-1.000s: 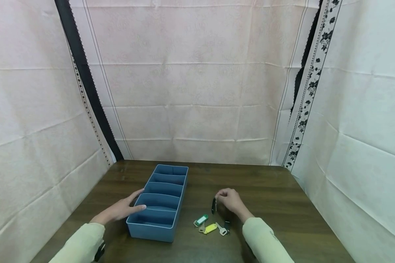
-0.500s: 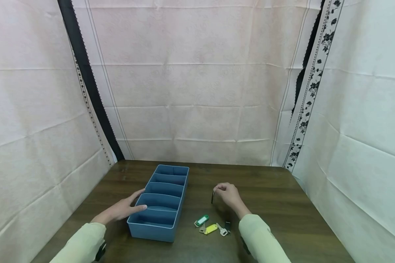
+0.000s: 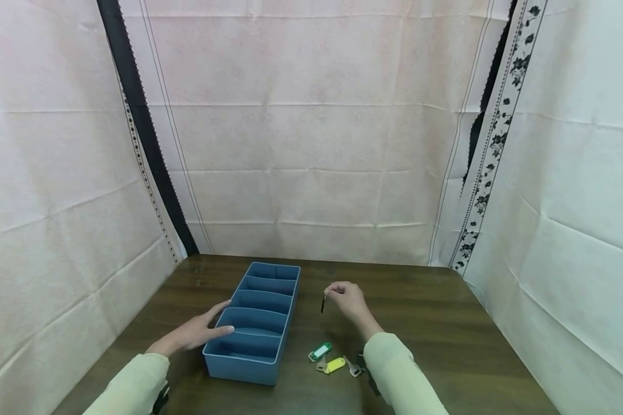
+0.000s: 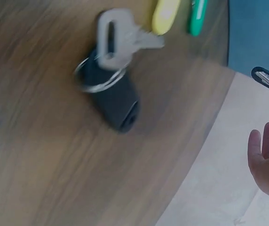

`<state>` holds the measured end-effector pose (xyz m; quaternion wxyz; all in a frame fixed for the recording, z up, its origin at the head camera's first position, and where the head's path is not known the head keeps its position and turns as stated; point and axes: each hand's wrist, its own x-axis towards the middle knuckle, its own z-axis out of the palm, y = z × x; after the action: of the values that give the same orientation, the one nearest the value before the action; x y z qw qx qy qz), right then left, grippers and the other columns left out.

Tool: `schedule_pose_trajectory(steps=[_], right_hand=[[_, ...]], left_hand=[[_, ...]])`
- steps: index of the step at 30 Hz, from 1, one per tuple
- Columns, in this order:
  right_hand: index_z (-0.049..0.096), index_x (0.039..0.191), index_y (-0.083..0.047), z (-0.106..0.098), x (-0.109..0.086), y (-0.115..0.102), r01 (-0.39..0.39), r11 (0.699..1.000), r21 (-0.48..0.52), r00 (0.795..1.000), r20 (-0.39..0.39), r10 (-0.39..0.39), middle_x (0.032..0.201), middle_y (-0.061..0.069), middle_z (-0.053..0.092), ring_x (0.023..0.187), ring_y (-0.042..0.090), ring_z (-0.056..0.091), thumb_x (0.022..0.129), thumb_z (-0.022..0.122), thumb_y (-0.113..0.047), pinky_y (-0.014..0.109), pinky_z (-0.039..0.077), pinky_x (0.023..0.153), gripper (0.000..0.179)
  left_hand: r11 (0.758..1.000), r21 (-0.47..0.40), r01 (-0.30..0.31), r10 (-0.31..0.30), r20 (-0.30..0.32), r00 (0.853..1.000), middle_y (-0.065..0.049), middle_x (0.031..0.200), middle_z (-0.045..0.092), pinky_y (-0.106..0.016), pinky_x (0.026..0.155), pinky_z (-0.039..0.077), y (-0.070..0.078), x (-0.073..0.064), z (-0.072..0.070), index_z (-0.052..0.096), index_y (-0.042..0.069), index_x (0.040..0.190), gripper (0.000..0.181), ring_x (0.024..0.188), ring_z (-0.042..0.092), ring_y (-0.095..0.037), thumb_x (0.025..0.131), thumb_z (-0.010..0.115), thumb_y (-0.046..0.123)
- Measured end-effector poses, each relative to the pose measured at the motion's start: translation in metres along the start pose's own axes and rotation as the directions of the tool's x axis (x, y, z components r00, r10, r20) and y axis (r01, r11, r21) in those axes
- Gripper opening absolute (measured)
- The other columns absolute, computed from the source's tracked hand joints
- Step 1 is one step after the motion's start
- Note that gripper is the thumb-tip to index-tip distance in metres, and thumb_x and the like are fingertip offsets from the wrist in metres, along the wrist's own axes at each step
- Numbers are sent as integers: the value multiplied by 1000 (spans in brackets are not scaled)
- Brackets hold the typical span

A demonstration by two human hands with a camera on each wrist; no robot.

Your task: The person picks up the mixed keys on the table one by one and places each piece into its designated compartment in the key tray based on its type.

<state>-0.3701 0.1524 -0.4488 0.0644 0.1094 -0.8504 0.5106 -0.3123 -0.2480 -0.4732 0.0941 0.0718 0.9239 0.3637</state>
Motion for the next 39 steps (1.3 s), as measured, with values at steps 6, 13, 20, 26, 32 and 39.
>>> schedule_pose_trajectory(steps=[6, 13, 20, 26, 32, 39], right_hand=[[75, 101, -5, 9, 2, -14, 17, 999, 28, 1000, -5, -17, 122, 8, 65, 117, 28, 58, 98, 65, -18, 48, 49, 95, 16], [75, 100, -6, 22, 7, -32, 34, 999, 36, 999, -13, -33, 122, 8, 65, 116, 29, 57, 97, 66, -21, 48, 49, 96, 18], [76, 98, -6, 41, 12, -51, 73, 996, 49, 997, -9, -72, 116, 6, 67, 108, 24, 59, 96, 66, -19, 43, 51, 90, 17], [75, 100, -6, 59, 13, -66, 75, 993, 88, 997, 20, -78, 117, 8, 66, 107, 24, 58, 97, 65, -20, 41, 52, 88, 18], [75, 102, -6, 79, 16, -75, 69, 994, 81, 996, 56, -74, 114, 7, 66, 101, 24, 58, 98, 65, -22, 41, 53, 87, 19], [75, 107, -11, 95, 20, -82, 70, 994, 88, 991, 107, -80, 111, 2, 69, 99, 20, 61, 99, 63, -26, 41, 53, 88, 21]], left_hand=[[1000, -8, 1, -1, 2, 1000, -20, 159, 27, -74, 104, 24, -1, 0, 0, 25, 25, 158, 84, 142, 26, -50, 91, 63, 58], [1000, -9, 3, -3, -3, 1000, -20, 159, 28, -74, 104, 24, -1, -1, 0, 26, 24, 158, 84, 141, 26, -50, 91, 64, 58], [1000, -6, -4, 4, -3, 1000, -20, 159, 27, -74, 104, 23, -1, -2, -1, 25, 24, 158, 83, 142, 26, -50, 91, 63, 57], [1000, -6, -15, 15, -2, 1000, -19, 159, 27, -74, 105, 23, 1, -2, -1, 26, 24, 158, 83, 142, 26, -49, 92, 63, 56], [1000, -11, -16, 16, -6, 1000, -19, 159, 27, -73, 105, 23, 0, -2, -1, 26, 25, 158, 84, 142, 26, -48, 91, 63, 58], [1000, -6, -16, 16, -9, 1000, -18, 159, 28, -73, 105, 24, 2, -3, -1, 27, 24, 158, 84, 142, 27, -47, 90, 63, 59]])
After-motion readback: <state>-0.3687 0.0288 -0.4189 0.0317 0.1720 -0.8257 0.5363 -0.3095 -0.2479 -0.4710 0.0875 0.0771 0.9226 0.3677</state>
